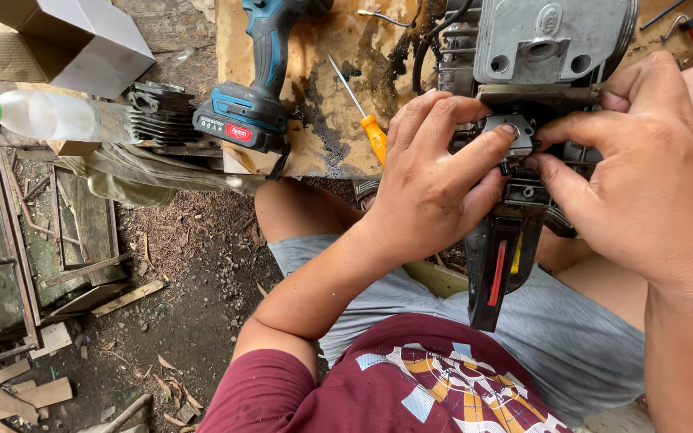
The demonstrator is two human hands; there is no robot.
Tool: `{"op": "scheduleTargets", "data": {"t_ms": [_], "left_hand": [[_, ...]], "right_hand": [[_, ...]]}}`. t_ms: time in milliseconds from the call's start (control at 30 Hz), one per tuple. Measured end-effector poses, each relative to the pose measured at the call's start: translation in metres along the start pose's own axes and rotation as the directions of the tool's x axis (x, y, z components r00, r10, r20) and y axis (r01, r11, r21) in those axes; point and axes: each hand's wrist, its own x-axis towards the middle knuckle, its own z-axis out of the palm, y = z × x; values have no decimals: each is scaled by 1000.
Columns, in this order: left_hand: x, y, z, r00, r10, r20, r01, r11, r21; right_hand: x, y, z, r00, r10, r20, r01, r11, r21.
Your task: The person is sitting on the ground and repairing a small engine by hand. They repeatedly insert, remove, and adjust small metal components within the engine's carburetor area.
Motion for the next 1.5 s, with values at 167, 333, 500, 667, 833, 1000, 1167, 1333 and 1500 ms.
{"op": "scheduleTargets", "data": {"t_ms": [167,333,500,667,833,1000,1167,1333,1500], "left_hand": [[1,0,-4,1000,0,24,0,1000,-19],[3,3,-7,999,-20,45,22,999,-40],[4,8,-7,998,-40,53,40,999,-10],[5,12,-8,996,-42,83,41,999,15],[9,14,-14,981,-51,185,46,998,31],[4,17,-17,974,-77,215,70,997,39],[4,13,-12,986,-52,158,53,999,-2],[5,4,-7,989,3,150,-2,1000,-8],[4,1,-5,992,15,126,-11,999,-36]], "right_hand": [[-13,4,13,998,51,-43,-46,994,102],[-15,3,17,994,84,-75,-72,987,145],[-21,-4,21,980,164,-113,-136,965,225],[-18,-6,22,978,147,-148,-108,963,246],[-12,-11,13,974,116,-193,-45,940,337],[-26,-16,-11,972,181,-148,-88,869,487],[-23,-2,5,969,131,-210,-54,940,336],[-29,5,8,973,148,-175,-110,972,210],[-15,-7,-5,986,71,-154,-49,989,138]]}}
